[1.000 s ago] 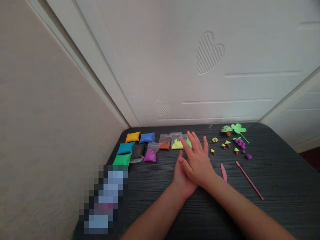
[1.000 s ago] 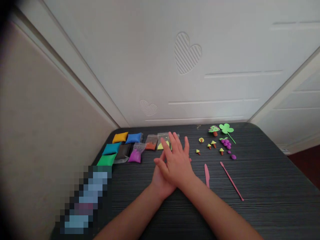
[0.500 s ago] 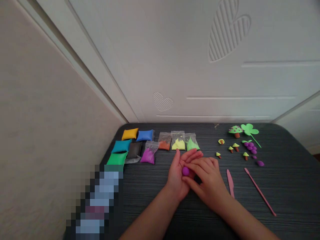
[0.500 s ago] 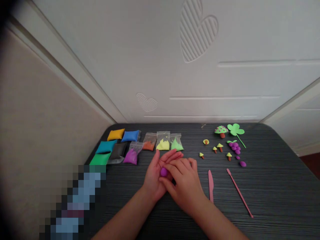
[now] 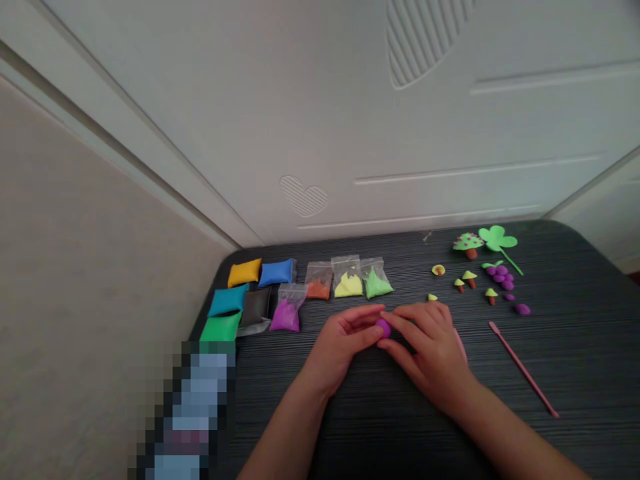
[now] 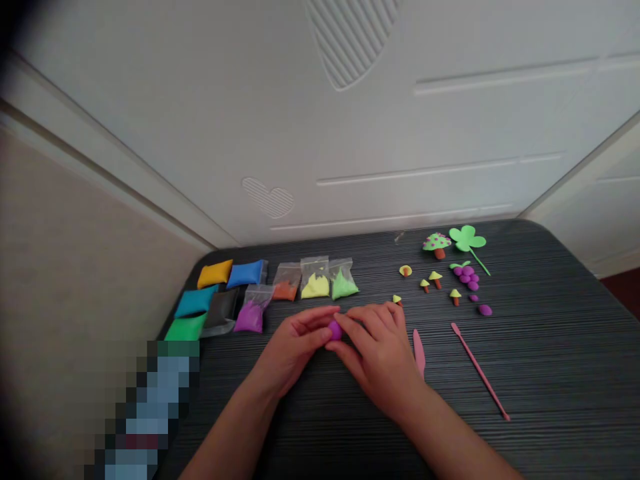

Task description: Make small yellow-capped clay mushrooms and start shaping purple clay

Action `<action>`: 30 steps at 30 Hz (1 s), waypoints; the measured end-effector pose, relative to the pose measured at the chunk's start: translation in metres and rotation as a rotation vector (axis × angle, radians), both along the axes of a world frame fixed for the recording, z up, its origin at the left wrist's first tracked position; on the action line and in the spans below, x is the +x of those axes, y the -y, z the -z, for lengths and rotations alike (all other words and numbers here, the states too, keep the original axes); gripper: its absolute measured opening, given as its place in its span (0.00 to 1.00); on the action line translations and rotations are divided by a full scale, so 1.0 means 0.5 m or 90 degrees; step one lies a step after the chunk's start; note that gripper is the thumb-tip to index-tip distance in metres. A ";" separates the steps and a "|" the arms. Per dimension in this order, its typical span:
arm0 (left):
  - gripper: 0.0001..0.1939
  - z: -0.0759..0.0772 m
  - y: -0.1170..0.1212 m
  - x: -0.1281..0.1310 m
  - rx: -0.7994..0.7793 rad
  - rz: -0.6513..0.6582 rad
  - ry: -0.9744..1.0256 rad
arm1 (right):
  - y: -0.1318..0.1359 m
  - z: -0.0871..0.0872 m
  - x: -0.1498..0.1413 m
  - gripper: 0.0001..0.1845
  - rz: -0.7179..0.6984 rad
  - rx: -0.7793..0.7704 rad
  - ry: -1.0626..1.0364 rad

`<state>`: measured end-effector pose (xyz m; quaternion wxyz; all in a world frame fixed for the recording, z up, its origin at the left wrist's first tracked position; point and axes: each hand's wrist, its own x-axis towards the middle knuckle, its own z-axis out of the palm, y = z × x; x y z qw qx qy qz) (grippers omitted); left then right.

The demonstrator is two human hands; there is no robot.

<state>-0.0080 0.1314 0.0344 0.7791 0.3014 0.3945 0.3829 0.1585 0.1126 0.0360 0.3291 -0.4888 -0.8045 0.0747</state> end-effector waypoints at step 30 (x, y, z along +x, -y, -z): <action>0.20 0.002 -0.002 -0.007 0.093 -0.021 0.068 | -0.008 -0.002 0.003 0.09 -0.037 -0.348 -0.352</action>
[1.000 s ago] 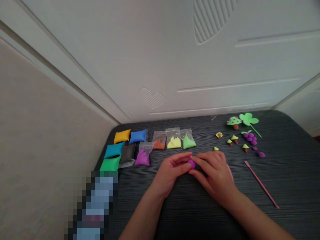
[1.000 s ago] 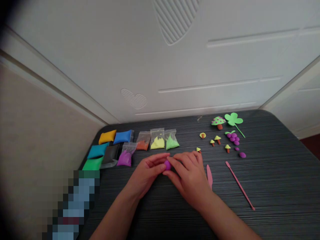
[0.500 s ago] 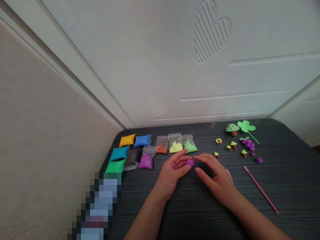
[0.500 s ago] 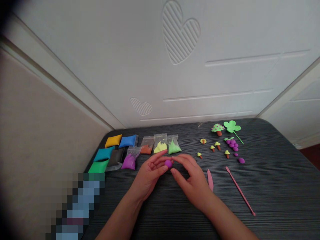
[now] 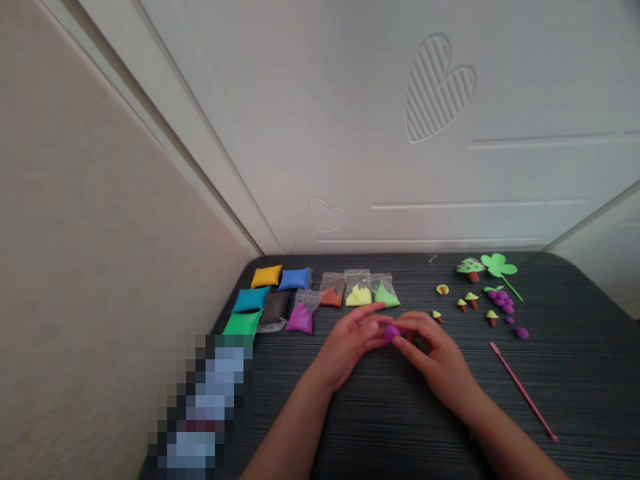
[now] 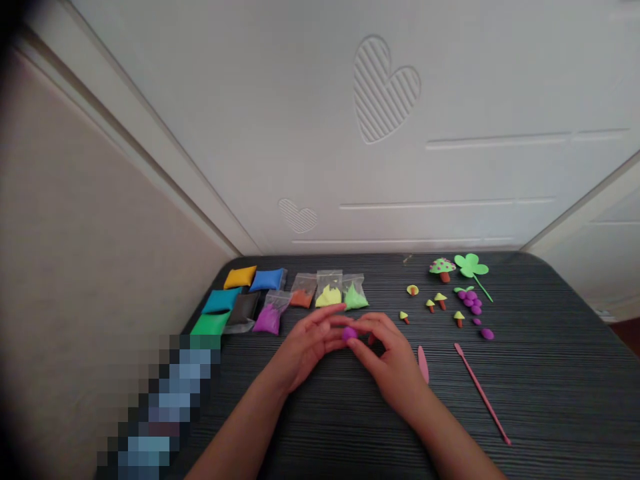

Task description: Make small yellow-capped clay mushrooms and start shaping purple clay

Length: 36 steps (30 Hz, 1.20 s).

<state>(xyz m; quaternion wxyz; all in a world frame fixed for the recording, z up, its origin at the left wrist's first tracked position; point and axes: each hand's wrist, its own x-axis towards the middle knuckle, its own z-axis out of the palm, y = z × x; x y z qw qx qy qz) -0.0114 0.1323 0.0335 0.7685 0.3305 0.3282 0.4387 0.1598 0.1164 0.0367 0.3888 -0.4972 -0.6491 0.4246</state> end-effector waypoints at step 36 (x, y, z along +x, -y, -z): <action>0.11 0.007 0.012 0.021 0.067 -0.015 -0.216 | -0.001 0.011 -0.007 0.14 0.041 -0.122 -0.129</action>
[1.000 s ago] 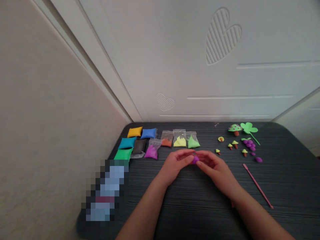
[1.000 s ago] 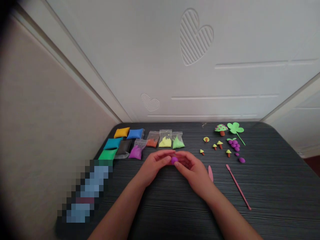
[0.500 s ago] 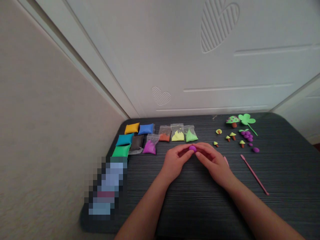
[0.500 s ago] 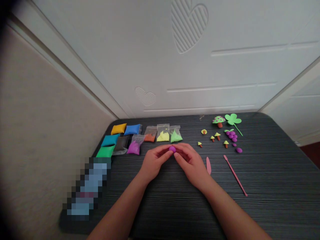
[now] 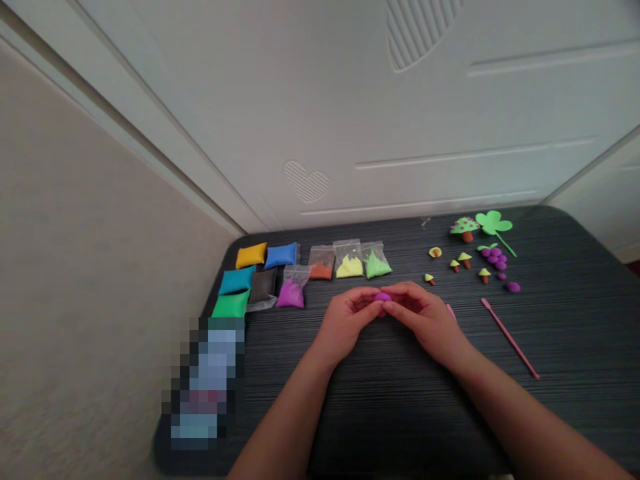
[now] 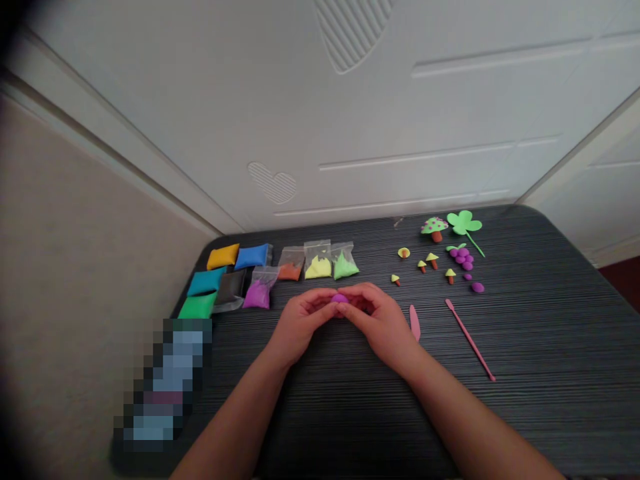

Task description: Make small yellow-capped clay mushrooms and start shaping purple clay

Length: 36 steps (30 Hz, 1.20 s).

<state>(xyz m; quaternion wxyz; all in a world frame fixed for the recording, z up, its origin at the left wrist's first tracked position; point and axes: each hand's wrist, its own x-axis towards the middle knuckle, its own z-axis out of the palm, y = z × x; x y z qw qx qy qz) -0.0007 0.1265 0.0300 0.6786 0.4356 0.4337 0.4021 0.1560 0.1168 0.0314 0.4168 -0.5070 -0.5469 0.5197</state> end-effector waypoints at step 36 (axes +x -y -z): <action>0.09 0.007 0.030 0.043 0.120 -0.231 -0.141 | 0.007 0.009 -0.025 0.09 0.103 0.151 0.159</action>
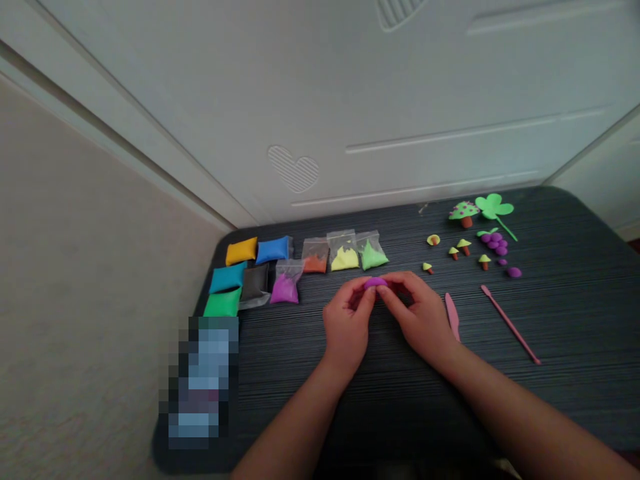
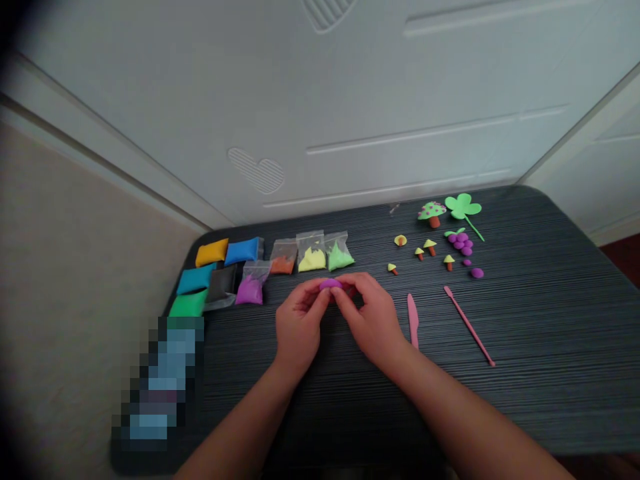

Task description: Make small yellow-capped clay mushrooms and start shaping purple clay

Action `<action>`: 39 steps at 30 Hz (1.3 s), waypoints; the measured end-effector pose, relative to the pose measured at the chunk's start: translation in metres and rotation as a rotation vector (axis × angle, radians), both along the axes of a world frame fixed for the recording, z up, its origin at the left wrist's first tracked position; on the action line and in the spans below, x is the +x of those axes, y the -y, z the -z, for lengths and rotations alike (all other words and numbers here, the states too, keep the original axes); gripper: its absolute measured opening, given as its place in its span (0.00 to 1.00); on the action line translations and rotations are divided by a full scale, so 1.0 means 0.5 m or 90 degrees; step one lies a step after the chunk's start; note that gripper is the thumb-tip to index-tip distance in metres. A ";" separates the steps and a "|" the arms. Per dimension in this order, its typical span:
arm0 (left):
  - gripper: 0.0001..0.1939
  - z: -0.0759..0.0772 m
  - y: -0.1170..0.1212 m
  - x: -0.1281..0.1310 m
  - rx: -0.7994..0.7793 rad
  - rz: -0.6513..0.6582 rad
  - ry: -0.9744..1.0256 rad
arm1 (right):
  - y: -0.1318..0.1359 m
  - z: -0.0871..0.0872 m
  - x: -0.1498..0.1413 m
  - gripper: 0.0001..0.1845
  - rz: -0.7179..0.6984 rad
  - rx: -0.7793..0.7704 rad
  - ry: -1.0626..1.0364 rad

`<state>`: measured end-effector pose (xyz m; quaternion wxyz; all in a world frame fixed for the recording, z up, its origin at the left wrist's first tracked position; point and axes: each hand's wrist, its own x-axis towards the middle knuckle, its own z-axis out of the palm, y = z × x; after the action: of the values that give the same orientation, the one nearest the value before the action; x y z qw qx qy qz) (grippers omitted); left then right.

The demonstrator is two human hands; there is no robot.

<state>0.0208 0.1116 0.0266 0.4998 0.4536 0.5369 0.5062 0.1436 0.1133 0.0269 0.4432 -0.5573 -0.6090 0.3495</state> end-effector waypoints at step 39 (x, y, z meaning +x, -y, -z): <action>0.09 0.025 -0.036 -0.081 0.294 0.358 -0.430 | -0.007 0.009 0.065 0.09 -0.282 0.031 0.307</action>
<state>-0.0197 0.1297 0.0139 0.3018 0.8182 0.3996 0.2824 0.1759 0.1167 0.0227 0.2124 -0.4674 -0.8109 0.2808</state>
